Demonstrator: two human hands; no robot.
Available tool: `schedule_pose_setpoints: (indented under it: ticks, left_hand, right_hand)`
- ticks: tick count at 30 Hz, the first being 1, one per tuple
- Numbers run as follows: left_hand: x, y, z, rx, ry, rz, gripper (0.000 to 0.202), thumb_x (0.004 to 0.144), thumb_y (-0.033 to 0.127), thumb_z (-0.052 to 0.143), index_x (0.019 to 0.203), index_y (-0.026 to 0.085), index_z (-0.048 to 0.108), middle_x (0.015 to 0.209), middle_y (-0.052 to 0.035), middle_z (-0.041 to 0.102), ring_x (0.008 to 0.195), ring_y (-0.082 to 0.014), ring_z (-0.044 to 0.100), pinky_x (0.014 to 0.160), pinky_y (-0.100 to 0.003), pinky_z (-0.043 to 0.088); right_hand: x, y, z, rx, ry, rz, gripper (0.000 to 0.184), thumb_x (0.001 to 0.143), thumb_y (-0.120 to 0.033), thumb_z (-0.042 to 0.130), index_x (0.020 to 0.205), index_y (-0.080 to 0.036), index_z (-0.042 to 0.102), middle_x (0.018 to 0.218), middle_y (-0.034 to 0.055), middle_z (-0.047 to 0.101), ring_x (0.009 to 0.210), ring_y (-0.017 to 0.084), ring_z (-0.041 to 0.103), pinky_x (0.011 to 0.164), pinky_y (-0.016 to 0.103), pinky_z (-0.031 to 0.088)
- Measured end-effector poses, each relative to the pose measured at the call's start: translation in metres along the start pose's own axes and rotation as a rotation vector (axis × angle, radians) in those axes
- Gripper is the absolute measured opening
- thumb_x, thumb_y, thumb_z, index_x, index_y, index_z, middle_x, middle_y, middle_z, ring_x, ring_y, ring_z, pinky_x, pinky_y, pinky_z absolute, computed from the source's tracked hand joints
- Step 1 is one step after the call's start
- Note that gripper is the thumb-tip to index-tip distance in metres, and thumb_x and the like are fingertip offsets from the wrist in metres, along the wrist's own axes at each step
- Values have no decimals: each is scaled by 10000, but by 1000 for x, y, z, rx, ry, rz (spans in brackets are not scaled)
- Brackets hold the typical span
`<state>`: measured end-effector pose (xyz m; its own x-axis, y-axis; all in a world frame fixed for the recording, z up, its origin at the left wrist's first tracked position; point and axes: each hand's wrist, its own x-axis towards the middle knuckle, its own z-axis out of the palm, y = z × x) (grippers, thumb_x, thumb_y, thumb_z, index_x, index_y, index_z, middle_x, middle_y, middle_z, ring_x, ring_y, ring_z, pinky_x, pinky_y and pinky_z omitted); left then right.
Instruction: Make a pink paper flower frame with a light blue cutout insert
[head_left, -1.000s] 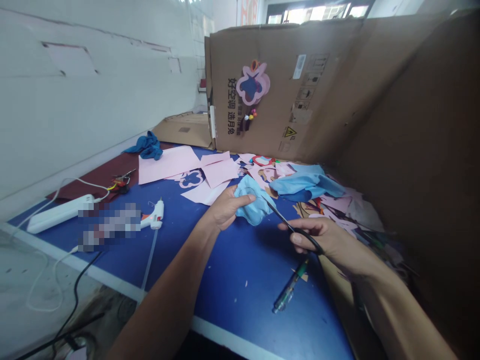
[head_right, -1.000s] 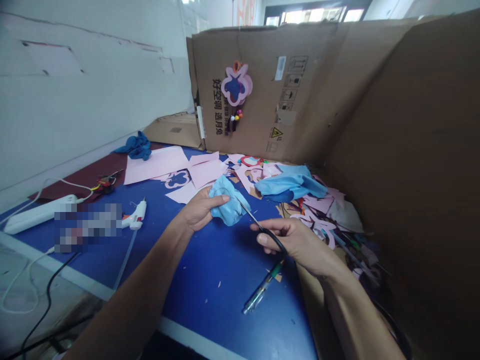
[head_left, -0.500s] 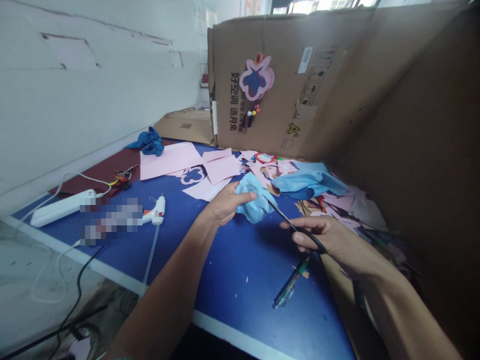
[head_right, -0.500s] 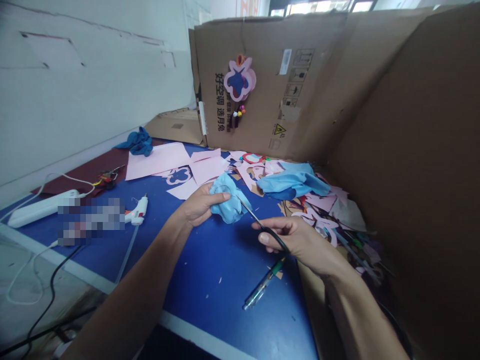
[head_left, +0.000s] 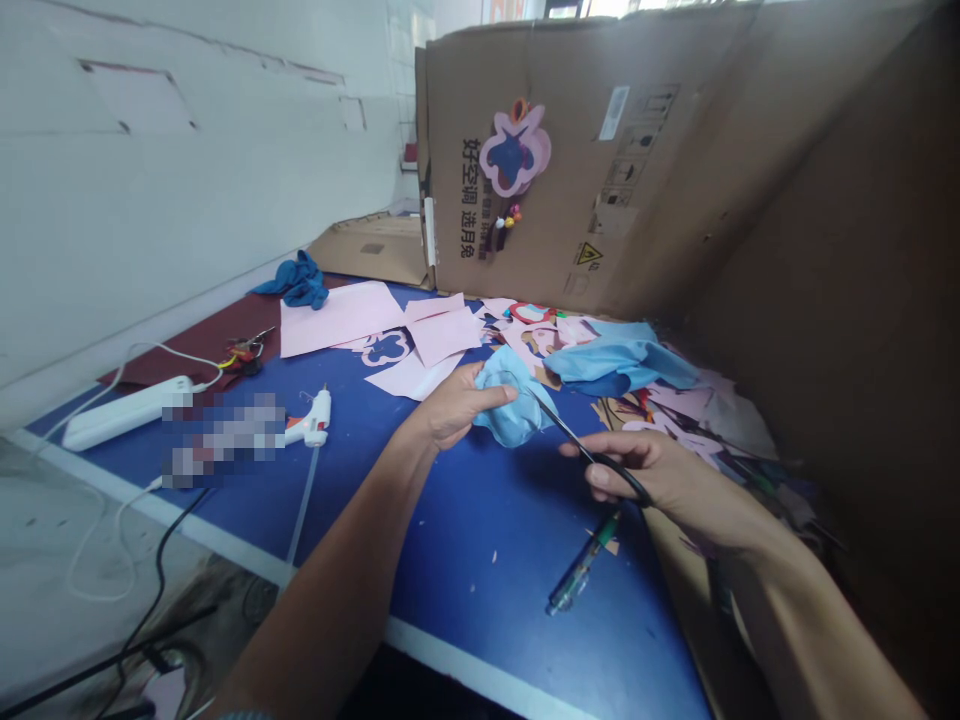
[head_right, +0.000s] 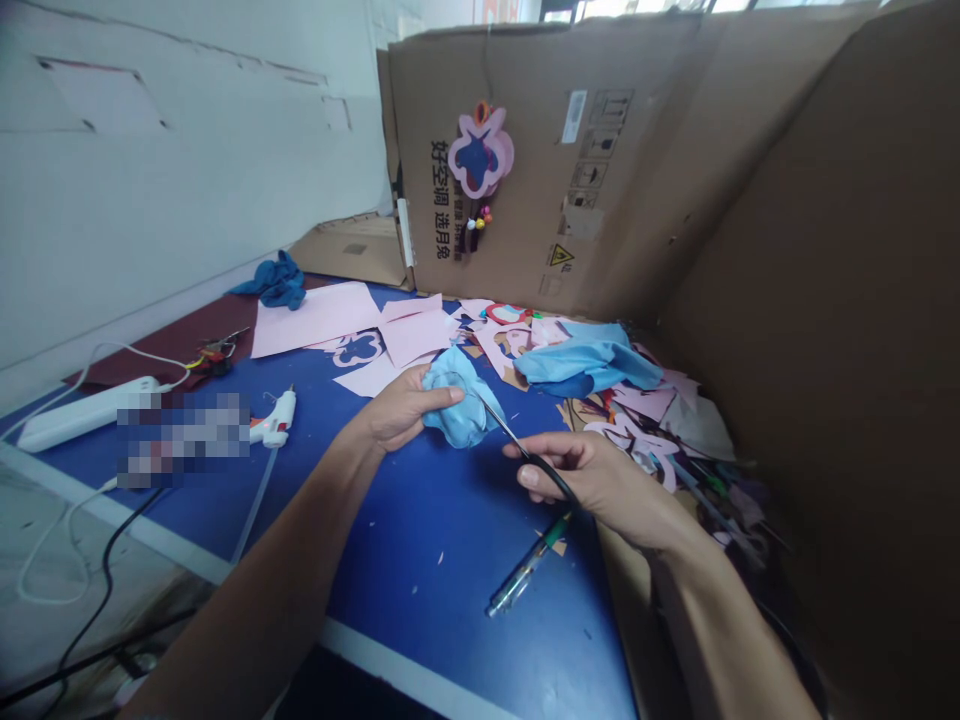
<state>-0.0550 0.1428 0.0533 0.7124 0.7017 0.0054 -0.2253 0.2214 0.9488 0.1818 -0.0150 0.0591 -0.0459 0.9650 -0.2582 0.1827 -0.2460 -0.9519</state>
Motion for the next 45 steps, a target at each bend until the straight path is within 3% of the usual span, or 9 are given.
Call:
schedule_pose_setpoints:
  ticks: [11, 22, 45]
  left_hand:
    - [-1, 1, 0, 18, -16, -5, 442, 697, 388, 965, 954, 96, 754, 833, -111, 771, 650, -194, 734, 626, -308, 601]
    - [-1, 2, -1, 28, -51, -31, 398, 724, 370, 952, 928, 89, 758, 782, -112, 776, 647, -187, 734, 664, -303, 598]
    - [-3, 3, -2, 74, -85, -58, 364, 745, 359, 911, 937, 104, 736, 802, -126, 791, 626, -202, 749, 604, -294, 598]
  right_hand:
    - [-1, -2, -2, -81, 8, -12, 628, 777, -618, 929, 1255, -217, 854, 838, 65, 746, 751, 189, 634, 708, 311, 571]
    - [-3, -7, -3, -83, 2, 19, 616, 758, -623, 937, 1233, -237, 864, 805, 44, 730, 745, 176, 614, 695, 286, 533]
    - [-5, -8, -3, -109, 8, 26, 656, 732, -644, 935, 1224, -215, 873, 766, 48, 702, 710, 178, 579, 646, 297, 497]
